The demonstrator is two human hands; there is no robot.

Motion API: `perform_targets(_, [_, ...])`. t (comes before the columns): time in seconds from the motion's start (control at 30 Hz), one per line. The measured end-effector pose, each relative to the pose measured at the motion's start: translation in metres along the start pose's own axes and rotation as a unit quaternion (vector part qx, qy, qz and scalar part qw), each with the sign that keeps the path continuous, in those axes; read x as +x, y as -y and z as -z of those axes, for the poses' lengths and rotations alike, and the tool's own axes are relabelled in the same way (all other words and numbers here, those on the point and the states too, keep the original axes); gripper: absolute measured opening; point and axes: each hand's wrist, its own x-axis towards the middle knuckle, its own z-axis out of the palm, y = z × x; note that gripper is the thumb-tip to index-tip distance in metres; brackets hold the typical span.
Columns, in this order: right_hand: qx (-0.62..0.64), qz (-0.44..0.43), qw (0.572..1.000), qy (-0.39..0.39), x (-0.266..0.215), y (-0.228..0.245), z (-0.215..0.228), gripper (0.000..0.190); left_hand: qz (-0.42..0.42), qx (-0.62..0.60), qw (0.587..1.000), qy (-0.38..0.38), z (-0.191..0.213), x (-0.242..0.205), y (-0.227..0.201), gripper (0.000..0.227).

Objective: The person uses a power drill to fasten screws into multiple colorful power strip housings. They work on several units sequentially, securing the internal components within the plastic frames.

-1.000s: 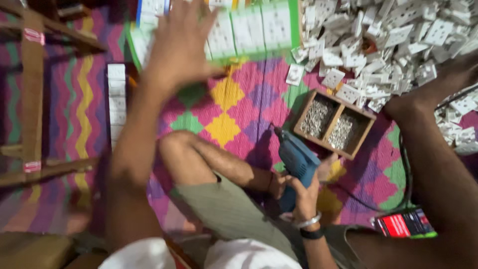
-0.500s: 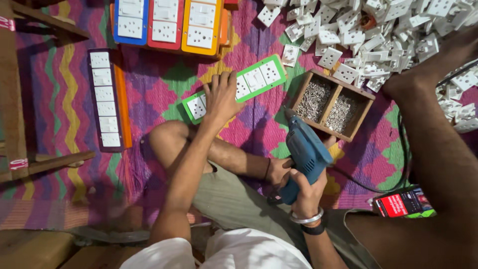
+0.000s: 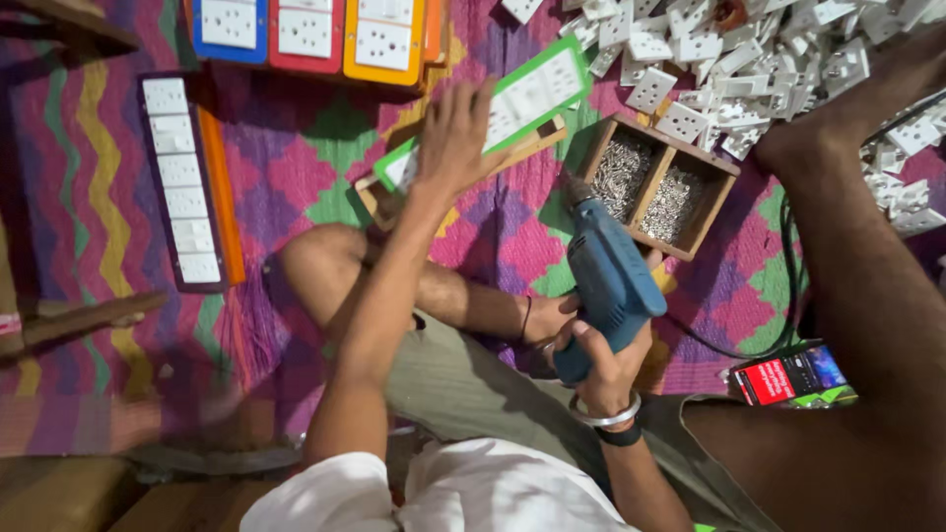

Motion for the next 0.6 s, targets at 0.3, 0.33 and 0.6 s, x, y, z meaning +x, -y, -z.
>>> perform_targets(0.3, [-0.020, 0.010, 1.000, 0.003, 0.035, -0.003, -0.014, 0.065, 0.032, -0.204, 0.979, 0.004, 0.025, -0.006, 0.000, 0.050])
perform_targets(0.33, [-0.006, 0.013, 1.000, 0.009, 0.040, -0.004, -0.017, 0.063, 0.022, -0.262, 0.965, 0.003, 0.023, 0.005, -0.002, 0.047])
perform_targets(0.6, [0.095, -0.009, 0.995, 0.037, 0.069, -0.004, -0.008, 0.058, 0.001, -0.317, 0.947, 0.055, 0.000, 0.039, -0.013, 0.050])
